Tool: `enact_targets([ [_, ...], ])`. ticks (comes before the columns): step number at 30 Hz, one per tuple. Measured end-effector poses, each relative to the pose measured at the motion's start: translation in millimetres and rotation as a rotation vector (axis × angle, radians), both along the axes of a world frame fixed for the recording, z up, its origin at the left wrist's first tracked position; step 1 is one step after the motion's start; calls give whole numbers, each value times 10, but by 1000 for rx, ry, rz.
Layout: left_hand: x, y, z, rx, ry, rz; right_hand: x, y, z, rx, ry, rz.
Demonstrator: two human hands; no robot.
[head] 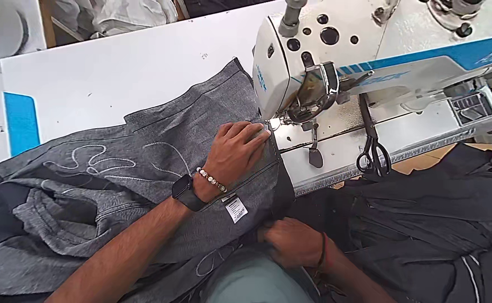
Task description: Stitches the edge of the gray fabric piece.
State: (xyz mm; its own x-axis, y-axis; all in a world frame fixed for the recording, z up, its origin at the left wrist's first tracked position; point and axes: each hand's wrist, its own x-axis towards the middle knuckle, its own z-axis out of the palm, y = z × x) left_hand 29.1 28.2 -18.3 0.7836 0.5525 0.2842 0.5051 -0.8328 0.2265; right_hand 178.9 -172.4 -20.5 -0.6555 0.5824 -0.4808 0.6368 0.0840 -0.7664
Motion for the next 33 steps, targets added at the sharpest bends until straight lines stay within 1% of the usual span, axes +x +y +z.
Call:
enact_targets([
  [1, -7, 8, -15, 13, -1, 1, 53, 67, 92, 91, 147, -111],
  [2, -16, 4, -32, 16, -3, 1, 89, 138, 205, 214, 260, -316],
  [3, -18, 2, -45, 16, -8, -1, 120, 242, 325, 356, 246, -556],
  [4, -15, 4, -50, 16, -11, 2, 169, 388, 393, 514, 113, -763],
  [5, -13, -6, -49, 12, -8, 3, 223, 536, 385, 624, -35, -921],
  [6, -9, -13, -46, 10, -6, 5, 273, 677, 324, 664, -148, -1031],
  [8, 0, 6, -44, 20, -10, 13, 297, 889, 175, 662, -262, -1123],
  [10, -2, 12, -51, 26, -5, 15, 228, 952, 98, 675, -325, -1128],
  [13, -6, 11, -56, 19, 18, 10, 162, 946, 84, 709, -384, -1104],
  [17, 15, 6, -62, 20, 44, 37, 190, 921, 33, 796, -354, -1071],
  [20, 20, -7, -67, 39, 56, 60, 185, 864, -37, 949, -360, -947],
  [22, 6, -17, -61, 54, 23, 29, 180, 821, -50, 1006, -404, -856],
  [26, -6, 23, -64, 59, 26, -18, 179, 887, 33, 953, -514, -720],
  [28, -3, 108, -47, 43, 29, -22, 174, 974, 56, 959, -530, -702],
  [31, -5, 148, -2, 35, 40, -57, 203, 1005, 74, 937, -510, -699],
  [33, 35, 42, 30, -16, 41, -95, 229, 872, 95, 931, -421, -756],
])
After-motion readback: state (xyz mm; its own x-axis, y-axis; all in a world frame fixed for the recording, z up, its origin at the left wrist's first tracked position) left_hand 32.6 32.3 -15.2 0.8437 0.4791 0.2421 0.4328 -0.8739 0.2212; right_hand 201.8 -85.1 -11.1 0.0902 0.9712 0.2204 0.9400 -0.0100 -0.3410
